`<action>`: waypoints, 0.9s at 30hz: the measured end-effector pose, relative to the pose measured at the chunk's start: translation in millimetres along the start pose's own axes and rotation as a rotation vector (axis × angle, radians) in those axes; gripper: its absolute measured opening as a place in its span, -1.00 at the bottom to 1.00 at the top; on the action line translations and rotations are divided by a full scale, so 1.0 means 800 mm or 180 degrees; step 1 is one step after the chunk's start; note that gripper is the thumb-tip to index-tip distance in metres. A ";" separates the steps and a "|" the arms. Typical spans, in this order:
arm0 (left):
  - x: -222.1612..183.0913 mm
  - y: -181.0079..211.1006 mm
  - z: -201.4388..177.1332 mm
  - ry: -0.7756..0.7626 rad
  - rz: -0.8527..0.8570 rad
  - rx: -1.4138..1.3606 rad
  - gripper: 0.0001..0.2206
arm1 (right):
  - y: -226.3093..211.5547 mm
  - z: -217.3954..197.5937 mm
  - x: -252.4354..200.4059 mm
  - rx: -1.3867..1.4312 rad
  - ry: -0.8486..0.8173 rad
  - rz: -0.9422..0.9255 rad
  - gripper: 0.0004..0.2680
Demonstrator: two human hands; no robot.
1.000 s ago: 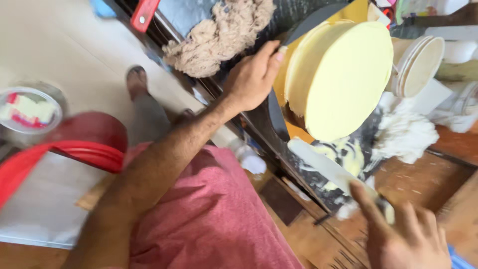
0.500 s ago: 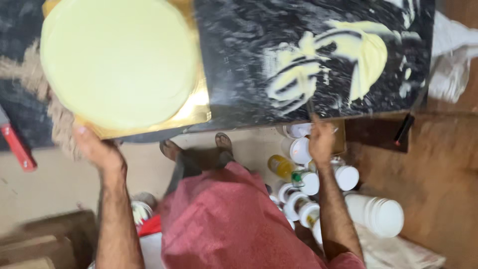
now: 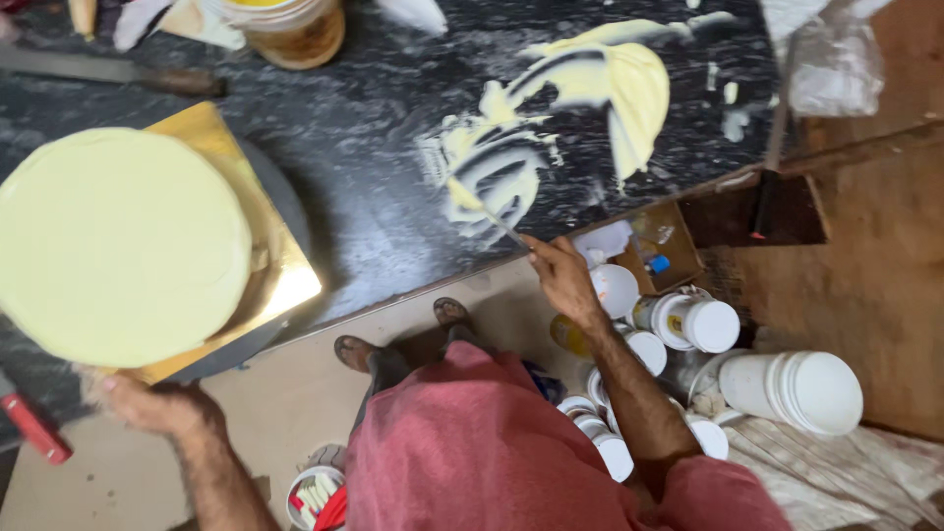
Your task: The person frosts a cake on a rotating stand using a large palette knife, spreading frosting across the sides and top surface.
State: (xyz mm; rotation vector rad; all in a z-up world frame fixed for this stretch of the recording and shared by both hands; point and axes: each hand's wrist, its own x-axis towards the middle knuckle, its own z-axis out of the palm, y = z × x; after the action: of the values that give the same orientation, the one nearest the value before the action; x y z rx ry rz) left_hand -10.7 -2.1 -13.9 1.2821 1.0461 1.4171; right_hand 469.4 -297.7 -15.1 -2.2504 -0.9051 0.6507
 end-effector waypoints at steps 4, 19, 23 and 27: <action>-0.012 -0.018 -0.019 0.0380 -0.0841 -0.0153 -0.37 | 0.105 -0.086 0.001 -0.0268 0.1247 -0.0490 -0.88; -0.013 -0.013 -0.005 0.0455 -0.0172 0.0042 -0.46 | -0.027 0.025 -0.003 -0.0955 0.1096 -0.0007 -0.74; -0.011 0.010 0.014 0.0008 0.0142 0.0078 -0.47 | -0.010 -0.004 -0.003 -0.1052 0.0538 -0.0994 -0.74; -0.008 0.008 0.013 0.0196 -0.0211 -0.0340 -0.51 | 0.031 -0.111 0.027 -0.1469 0.0653 -0.0515 -0.63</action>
State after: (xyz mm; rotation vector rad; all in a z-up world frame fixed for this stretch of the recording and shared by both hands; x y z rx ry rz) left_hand -0.7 -9.4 -7.9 1.1237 1.0305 1.4499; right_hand 550.3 -328.0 24.0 -2.5449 -1.2106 0.1383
